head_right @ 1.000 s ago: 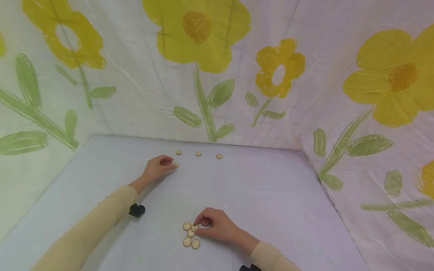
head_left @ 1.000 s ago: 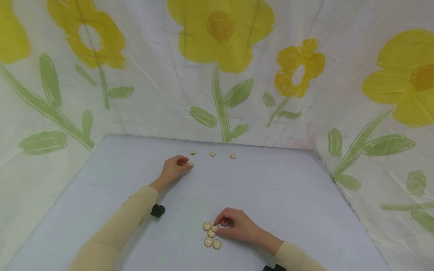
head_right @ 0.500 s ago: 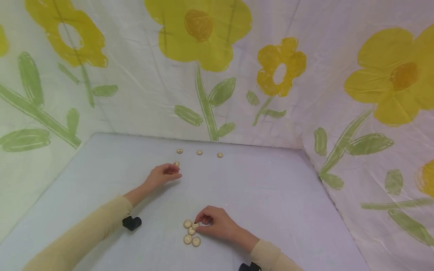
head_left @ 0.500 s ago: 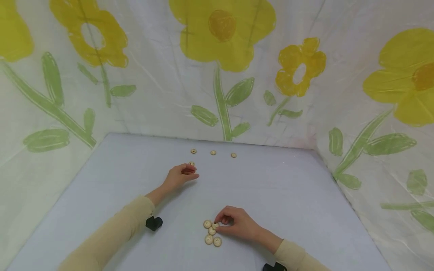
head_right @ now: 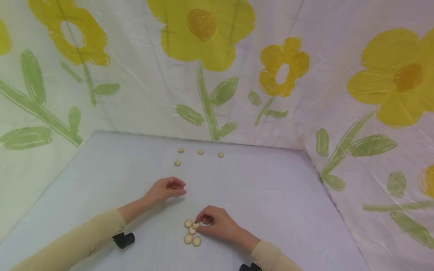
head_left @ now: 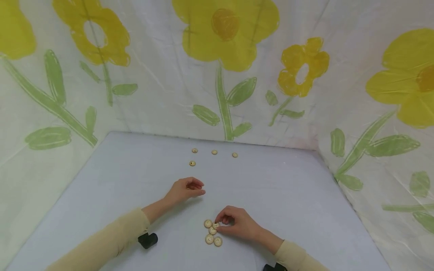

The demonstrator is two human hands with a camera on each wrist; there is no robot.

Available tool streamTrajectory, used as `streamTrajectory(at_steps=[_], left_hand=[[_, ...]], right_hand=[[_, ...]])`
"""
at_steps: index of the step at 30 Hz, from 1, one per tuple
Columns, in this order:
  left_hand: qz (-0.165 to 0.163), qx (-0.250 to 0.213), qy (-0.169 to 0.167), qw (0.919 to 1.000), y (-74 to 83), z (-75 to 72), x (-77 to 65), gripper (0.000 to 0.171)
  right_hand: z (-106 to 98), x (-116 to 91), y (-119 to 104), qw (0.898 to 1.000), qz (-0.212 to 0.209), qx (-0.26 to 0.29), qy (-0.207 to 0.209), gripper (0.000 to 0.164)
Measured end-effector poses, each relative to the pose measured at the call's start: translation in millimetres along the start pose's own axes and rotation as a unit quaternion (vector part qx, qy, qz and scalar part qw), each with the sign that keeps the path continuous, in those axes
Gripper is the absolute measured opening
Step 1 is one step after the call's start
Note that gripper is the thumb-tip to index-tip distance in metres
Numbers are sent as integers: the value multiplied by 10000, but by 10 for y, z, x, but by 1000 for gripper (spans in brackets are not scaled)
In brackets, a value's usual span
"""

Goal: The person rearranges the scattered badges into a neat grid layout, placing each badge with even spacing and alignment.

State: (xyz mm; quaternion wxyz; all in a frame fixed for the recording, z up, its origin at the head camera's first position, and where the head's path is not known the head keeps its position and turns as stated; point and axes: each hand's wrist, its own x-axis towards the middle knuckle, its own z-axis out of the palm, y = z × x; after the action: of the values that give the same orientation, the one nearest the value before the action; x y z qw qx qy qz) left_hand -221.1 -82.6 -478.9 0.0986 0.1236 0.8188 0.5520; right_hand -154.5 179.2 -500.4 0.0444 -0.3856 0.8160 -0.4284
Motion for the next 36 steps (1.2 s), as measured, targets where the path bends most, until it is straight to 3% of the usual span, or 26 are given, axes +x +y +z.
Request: streamTrajectory(at_steps=[14, 20, 30, 36], left_hand=[[954, 135, -832, 9919, 80, 131, -378, 29], [1340, 124, -977, 9861, 77, 178, -502, 26], [1623, 232, -1086, 9805, 89, 234, -650, 21], [2092, 204, -1235, 9698, 113, 268, -727, 20]], right_hand=[[-3, 3, -9, 10000, 75, 22, 23, 20], [5, 5, -24, 9999, 22, 61, 95, 22], [2, -4, 3, 10000, 17, 11, -17, 19], [0, -3, 11, 9999, -98, 56, -9, 18]])
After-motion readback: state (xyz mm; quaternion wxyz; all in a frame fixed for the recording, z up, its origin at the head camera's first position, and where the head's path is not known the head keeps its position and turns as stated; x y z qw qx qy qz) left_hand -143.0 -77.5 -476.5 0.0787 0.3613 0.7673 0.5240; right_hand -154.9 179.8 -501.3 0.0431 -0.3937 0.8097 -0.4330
